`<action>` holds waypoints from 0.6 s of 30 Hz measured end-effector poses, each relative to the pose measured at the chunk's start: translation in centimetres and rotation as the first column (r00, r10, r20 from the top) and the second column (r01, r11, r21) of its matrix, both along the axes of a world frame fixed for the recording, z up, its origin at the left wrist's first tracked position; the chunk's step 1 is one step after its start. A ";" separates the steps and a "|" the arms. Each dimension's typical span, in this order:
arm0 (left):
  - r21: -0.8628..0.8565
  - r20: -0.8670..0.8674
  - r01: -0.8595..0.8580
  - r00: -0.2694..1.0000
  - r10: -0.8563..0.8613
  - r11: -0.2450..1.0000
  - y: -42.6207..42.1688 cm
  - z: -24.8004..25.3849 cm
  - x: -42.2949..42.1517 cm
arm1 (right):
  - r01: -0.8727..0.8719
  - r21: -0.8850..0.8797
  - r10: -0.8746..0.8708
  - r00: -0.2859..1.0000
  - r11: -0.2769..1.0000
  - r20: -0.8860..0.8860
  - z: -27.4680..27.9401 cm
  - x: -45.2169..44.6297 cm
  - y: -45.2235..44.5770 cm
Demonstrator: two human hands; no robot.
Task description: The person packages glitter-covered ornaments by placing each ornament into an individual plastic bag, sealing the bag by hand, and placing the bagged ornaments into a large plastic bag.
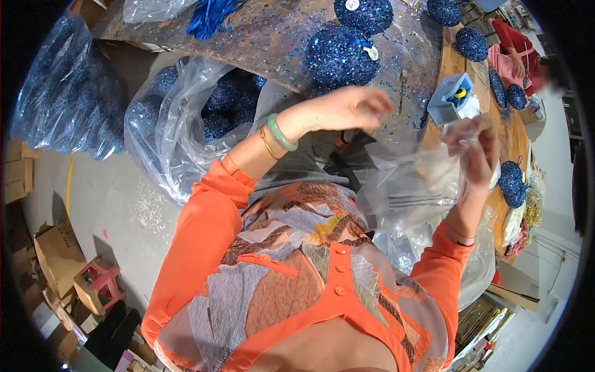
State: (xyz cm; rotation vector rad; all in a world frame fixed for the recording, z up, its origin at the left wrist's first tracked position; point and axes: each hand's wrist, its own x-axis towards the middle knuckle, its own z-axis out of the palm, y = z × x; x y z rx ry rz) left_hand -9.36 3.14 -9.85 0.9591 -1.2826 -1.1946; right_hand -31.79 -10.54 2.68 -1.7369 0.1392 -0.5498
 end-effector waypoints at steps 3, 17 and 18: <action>-0.102 -0.008 0.037 0.999 -0.038 0.994 0.7 5.5 0.4 | -0.078 -0.050 0.069 0.983 0.996 -0.168 0.4 1.1 1.1; -0.269 -0.147 0.262 0.940 -0.309 0.927 -0.3 5.9 0.2 | -0.327 -0.062 0.302 0.918 0.943 -0.256 2.9 3.1 -2.0; -0.276 -0.165 0.279 0.929 -0.332 0.920 -0.5 5.8 0.9 | -0.367 -0.034 0.346 0.901 0.930 -0.261 2.6 3.4 -2.7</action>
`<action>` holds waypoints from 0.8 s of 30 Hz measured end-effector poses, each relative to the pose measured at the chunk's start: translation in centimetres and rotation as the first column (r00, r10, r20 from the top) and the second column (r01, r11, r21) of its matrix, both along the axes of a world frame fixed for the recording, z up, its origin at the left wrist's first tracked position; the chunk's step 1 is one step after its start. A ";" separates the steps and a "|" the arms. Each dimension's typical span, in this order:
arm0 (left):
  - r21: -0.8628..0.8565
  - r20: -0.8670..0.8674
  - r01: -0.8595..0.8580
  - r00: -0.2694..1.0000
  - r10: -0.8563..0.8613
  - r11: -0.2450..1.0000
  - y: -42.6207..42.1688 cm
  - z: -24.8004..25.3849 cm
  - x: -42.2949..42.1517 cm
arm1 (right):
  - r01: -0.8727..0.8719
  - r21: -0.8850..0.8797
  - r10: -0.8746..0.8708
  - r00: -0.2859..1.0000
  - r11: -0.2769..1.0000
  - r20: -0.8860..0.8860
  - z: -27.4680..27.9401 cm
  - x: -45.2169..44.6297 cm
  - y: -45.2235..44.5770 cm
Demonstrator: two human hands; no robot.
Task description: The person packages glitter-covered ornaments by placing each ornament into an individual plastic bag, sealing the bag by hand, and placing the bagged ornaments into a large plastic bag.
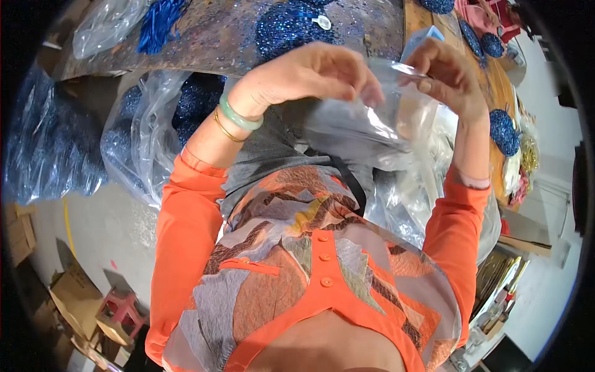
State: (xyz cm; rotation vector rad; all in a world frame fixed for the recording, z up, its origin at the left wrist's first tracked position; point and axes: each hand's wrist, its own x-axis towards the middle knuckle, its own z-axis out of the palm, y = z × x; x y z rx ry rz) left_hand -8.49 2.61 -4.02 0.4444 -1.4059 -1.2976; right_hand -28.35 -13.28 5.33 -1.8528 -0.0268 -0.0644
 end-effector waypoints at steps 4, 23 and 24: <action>0.015 -0.076 0.036 0.997 -0.034 0.999 -0.3 0.8 1.5 | -0.051 0.179 0.064 0.996 0.983 -0.069 -1.4 0.6 -1.6; 0.547 0.140 0.182 0.942 -0.304 0.817 6.2 -3.1 3.7 | -0.282 0.716 0.095 0.952 0.639 0.290 -9.7 3.5 -0.3; 0.519 0.103 0.146 0.968 -0.231 0.843 6.6 -3.0 4.2 | -0.155 0.725 0.019 0.981 0.671 0.192 -10.4 3.3 -0.3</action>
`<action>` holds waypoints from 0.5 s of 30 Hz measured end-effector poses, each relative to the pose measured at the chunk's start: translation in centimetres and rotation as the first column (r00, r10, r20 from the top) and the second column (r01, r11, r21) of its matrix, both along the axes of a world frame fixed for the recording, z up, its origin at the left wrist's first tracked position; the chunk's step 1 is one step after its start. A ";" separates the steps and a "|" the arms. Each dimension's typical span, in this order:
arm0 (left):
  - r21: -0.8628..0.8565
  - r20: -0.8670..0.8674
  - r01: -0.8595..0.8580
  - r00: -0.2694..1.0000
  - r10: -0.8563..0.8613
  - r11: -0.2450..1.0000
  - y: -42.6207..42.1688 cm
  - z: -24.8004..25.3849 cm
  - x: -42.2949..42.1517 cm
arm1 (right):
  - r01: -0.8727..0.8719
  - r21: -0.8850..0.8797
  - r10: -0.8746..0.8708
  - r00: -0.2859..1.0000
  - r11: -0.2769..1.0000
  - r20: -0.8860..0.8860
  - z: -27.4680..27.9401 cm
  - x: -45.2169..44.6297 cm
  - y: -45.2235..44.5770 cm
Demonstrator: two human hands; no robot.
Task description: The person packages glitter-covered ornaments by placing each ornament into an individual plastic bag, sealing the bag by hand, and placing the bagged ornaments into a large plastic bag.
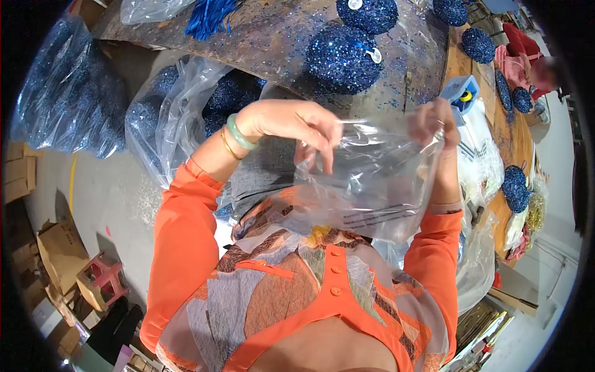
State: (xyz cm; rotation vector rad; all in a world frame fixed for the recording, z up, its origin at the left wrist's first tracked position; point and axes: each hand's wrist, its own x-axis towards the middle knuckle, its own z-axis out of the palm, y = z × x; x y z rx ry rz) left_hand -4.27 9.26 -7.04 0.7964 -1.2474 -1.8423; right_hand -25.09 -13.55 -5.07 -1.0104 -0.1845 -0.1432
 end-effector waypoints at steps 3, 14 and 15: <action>0.063 -0.206 -0.197 0.957 0.206 0.978 1.4 0.9 1.2 | 0.187 -0.108 -0.206 0.956 0.976 -0.207 -2.8 -0.4 -0.1; 0.057 -0.628 -0.673 0.550 0.550 0.737 -1.9 0.5 0.3 | 0.498 -0.004 -0.478 0.829 0.867 -0.291 -2.2 3.2 3.6; 0.058 -0.598 -0.683 0.560 0.574 0.728 -2.8 0.6 1.4 | 0.475 -0.026 -0.463 0.843 0.880 -0.272 -2.1 3.5 2.9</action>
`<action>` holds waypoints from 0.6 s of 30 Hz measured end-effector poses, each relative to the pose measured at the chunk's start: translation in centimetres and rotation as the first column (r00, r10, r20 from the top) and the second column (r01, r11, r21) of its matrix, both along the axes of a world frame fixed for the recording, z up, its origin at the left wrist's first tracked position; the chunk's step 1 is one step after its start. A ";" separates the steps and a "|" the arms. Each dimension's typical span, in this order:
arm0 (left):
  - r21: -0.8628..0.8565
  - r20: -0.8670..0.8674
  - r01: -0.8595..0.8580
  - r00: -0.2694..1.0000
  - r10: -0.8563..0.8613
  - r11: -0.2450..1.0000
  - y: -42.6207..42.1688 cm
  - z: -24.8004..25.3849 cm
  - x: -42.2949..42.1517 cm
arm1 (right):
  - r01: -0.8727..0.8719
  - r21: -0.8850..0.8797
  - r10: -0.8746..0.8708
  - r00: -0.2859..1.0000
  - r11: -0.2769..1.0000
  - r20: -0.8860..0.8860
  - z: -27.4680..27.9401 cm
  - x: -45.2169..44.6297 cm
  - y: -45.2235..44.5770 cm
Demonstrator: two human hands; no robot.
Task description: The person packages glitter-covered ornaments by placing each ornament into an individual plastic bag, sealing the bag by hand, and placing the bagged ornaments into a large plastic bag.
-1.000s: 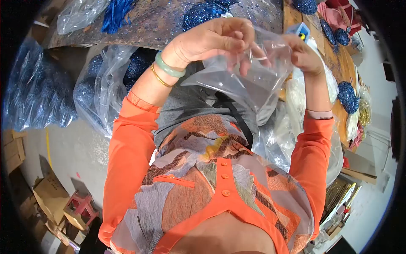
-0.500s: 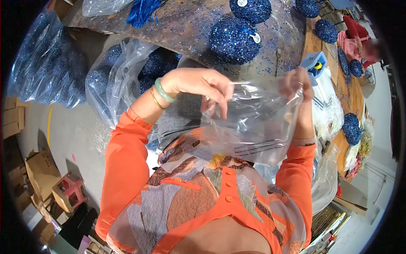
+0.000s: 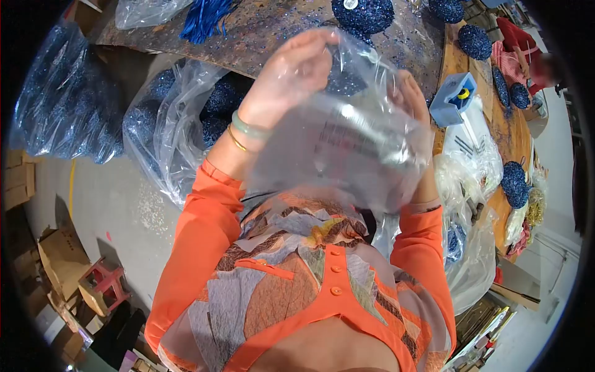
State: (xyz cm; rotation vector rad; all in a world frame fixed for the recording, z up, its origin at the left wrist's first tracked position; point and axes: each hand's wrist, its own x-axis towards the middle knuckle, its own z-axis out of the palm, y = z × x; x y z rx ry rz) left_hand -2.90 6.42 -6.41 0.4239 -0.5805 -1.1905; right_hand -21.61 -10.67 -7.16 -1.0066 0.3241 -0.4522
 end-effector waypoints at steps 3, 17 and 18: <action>0.047 0.182 -0.200 0.965 0.189 0.979 -1.7 1.5 0.9 | 0.127 -0.082 -0.140 0.972 0.988 -0.186 0.7 1.3 -1.6; -0.413 0.910 -0.681 -0.339 0.240 0.605 -10.4 -10.9 10.4 | 0.117 -0.517 -0.339 0.869 0.848 -0.359 -9.1 6.7 -10.7; -0.359 0.930 -0.699 -0.327 0.170 0.619 -10.2 -10.7 10.5 | 0.099 -0.592 -0.370 0.857 0.800 -0.357 -9.4 6.9 -11.2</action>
